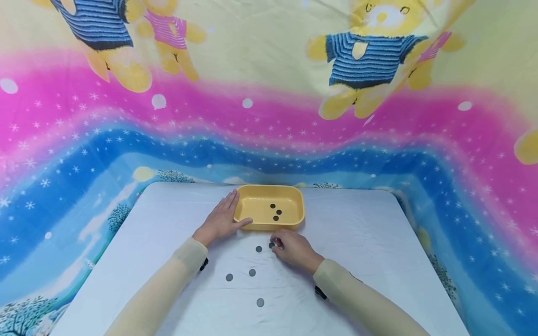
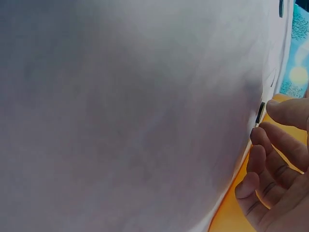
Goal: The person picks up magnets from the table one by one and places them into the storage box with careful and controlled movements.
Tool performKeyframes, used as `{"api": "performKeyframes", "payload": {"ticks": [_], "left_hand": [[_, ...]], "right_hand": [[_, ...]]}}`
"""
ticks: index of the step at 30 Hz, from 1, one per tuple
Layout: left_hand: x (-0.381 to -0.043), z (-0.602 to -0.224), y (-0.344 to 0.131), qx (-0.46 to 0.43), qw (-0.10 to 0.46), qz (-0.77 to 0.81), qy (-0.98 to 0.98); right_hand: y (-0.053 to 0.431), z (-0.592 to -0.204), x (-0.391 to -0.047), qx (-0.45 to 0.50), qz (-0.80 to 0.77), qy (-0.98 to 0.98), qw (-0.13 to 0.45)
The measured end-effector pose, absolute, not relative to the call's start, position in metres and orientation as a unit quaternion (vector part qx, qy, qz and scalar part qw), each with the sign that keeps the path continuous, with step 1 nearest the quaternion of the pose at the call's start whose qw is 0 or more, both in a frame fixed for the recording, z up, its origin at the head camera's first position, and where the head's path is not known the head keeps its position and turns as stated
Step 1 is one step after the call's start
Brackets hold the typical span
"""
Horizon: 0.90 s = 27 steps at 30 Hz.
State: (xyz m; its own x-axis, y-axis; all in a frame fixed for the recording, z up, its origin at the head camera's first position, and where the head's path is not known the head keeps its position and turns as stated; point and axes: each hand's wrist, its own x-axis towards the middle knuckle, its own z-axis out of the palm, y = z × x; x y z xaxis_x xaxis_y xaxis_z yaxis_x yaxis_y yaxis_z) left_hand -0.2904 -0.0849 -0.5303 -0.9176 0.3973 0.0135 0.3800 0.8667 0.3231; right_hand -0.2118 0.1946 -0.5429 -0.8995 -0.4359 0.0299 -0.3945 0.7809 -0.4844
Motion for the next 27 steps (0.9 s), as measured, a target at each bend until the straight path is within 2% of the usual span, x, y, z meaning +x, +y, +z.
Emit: {"api": "performKeyframes", "payload": {"ticks": [27], "left_hand": [[-0.2898,-0.5329,-0.0839,0.196,0.019,0.164,0.967]], "right_hand": [[0.1886,-0.5452,-0.2119,-0.205,-0.215,0.954,0.04]]}}
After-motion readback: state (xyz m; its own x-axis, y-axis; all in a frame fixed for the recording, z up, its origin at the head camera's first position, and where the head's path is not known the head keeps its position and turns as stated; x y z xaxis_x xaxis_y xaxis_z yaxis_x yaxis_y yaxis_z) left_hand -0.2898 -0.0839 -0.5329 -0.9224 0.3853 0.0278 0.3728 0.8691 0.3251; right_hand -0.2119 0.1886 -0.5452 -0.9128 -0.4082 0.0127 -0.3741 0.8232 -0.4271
